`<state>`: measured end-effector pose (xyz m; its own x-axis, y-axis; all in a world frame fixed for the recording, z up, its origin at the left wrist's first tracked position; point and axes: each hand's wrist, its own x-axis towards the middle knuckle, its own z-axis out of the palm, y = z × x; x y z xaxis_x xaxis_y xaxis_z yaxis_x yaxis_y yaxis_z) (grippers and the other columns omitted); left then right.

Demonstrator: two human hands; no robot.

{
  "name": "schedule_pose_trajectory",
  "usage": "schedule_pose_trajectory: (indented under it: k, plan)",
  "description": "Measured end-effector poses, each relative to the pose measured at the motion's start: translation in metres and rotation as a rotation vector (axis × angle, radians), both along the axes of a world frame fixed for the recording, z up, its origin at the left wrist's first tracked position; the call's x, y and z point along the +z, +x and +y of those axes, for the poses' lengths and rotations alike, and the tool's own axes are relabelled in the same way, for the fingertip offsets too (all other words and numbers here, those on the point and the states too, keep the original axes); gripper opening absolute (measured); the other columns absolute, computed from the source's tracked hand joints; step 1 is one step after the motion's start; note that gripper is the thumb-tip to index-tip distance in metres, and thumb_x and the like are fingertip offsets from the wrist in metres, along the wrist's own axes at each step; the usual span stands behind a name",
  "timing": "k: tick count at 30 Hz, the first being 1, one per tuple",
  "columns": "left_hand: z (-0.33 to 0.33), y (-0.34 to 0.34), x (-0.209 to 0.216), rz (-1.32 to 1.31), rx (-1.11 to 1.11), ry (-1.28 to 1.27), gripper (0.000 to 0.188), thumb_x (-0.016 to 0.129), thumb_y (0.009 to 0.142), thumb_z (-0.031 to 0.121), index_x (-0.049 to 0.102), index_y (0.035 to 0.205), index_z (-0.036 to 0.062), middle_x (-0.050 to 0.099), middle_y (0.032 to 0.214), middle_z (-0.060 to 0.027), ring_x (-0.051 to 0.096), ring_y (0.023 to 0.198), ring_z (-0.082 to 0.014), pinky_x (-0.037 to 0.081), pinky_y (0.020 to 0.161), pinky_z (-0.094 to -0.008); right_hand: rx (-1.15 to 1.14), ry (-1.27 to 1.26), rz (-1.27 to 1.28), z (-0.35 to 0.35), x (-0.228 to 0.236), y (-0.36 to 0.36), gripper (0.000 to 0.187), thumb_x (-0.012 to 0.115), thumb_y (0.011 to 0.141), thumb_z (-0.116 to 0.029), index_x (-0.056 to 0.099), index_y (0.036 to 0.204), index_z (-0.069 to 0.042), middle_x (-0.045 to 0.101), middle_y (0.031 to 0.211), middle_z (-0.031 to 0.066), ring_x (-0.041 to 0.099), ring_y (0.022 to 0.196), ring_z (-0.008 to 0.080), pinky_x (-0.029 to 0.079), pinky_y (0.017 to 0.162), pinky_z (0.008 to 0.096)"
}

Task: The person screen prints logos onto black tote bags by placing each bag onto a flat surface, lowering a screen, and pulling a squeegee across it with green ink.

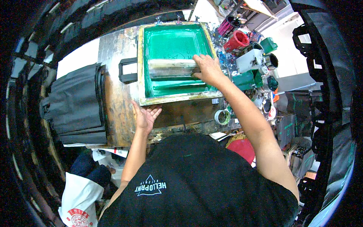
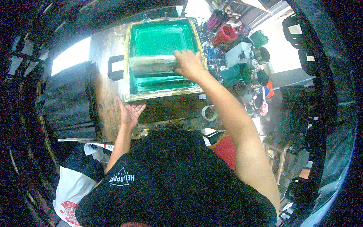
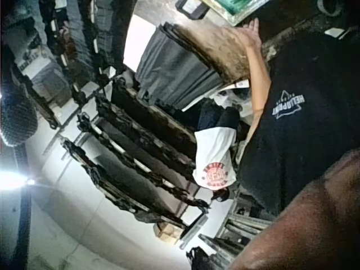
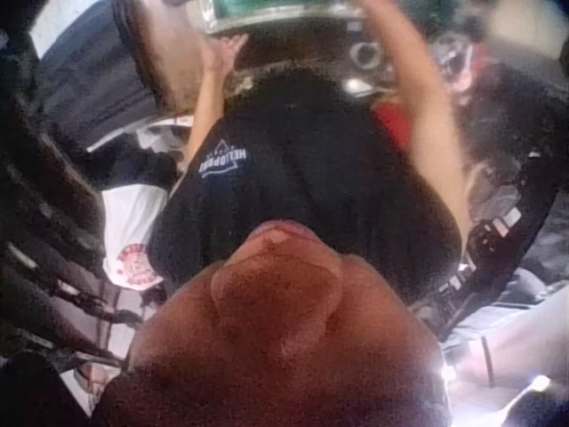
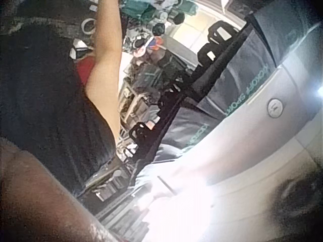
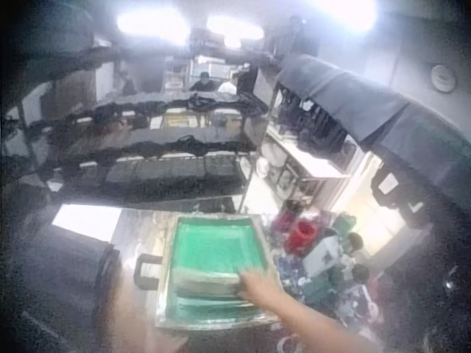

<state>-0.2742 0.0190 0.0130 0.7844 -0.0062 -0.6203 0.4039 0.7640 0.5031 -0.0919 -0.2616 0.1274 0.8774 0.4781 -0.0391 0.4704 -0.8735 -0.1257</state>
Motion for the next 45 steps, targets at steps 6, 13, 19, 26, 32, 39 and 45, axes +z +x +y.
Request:
schedule_pose_trajectory:
  k: [6,13,19,26,32,39,45]
  plan:
    - [-0.009,0.009,0.003,0.053,0.016,0.081,0.114,0.032,0.087,0.089,0.009,0.16,0.0047,0.033,0.154,-0.0255,0.046,0.135,-0.041,0.045,0.109,-0.0497,0.043,-0.117,0.022,0.005,-0.031,-0.039,0.061,0.082,0.073,-0.027,0.055,0.126,-0.015,0.063,0.11,0.0087,0.061,0.107,0.0307,0.042,0.085,0.0552]
    - [-0.005,0.006,-0.004,0.009,-0.036,0.074,0.11,0.033,0.09,0.086,0.01,0.159,0.0037,0.036,0.152,-0.0256,0.047,0.133,-0.0411,0.047,0.108,-0.0499,0.018,-0.015,-0.168,0.015,-0.045,-0.018,0.057,0.084,0.066,-0.016,0.056,0.116,-0.015,0.06,0.106,0.0055,0.057,0.105,0.0265,0.036,0.089,0.0517]
    - [-0.008,0.011,0.015,0.07,0.004,0.065,0.103,0.034,0.091,0.084,0.024,0.153,0.0031,0.057,0.131,-0.0184,0.066,0.108,-0.028,0.055,0.1,-0.0465,0.029,-0.039,-0.265,0.021,-0.07,0.083,0.061,0.084,0.067,-0.018,0.056,0.121,-0.016,0.061,0.107,0.0057,0.057,0.106,0.0269,0.037,0.088,0.0527]
    - [-0.01,0.013,0.03,0.104,-0.023,0.129,0.117,0.033,0.084,0.092,0.009,0.16,0.0062,0.035,0.155,-0.0223,0.047,0.134,-0.042,0.045,0.107,-0.0552,0.036,-0.048,-0.201,0.037,-0.094,0.219,0.065,0.086,0.072,-0.026,0.054,0.127,-0.017,0.063,0.113,0.0055,0.058,0.112,0.0273,0.037,0.089,0.0562]
    - [-0.011,0.016,0.022,0.185,0.016,0.111,0.124,0.03,0.085,0.091,0.003,0.156,-0.0066,0.037,0.15,-0.0303,0.055,0.125,-0.0419,0.049,0.104,-0.0523,0.1,-0.07,-0.092,0.043,-0.107,0.305,0.071,0.086,0.076,-0.03,0.052,0.137,-0.019,0.065,0.126,0.0063,0.058,0.121,0.0311,0.037,0.096,0.0666]
    - [-0.001,0.035,0.002,0.339,-0.115,0.082,0.13,0.021,0.081,0.095,0.017,0.151,-0.0143,0.04,0.146,-0.039,0.05,0.133,-0.0474,0.049,0.105,-0.0515,0.111,-0.068,0.0,0.042,-0.101,0.333,0.064,0.086,0.075,-0.027,0.056,0.132,-0.02,0.067,0.118,0.0062,0.063,0.114,0.0315,0.041,0.091,0.0646]
    - [0.067,0.062,0.017,0.372,-0.894,0.33,0.101,0.021,0.093,0.083,0.059,0.115,-0.0072,0.071,0.099,-0.0259,0.073,0.09,-0.032,0.06,0.078,-0.0392,0.047,0.042,-0.274,0.035,-0.097,0.285,0.06,0.084,0.075,-0.021,0.056,0.128,-0.017,0.062,0.114,0.0049,0.057,0.117,0.0294,0.039,0.092,0.0594]
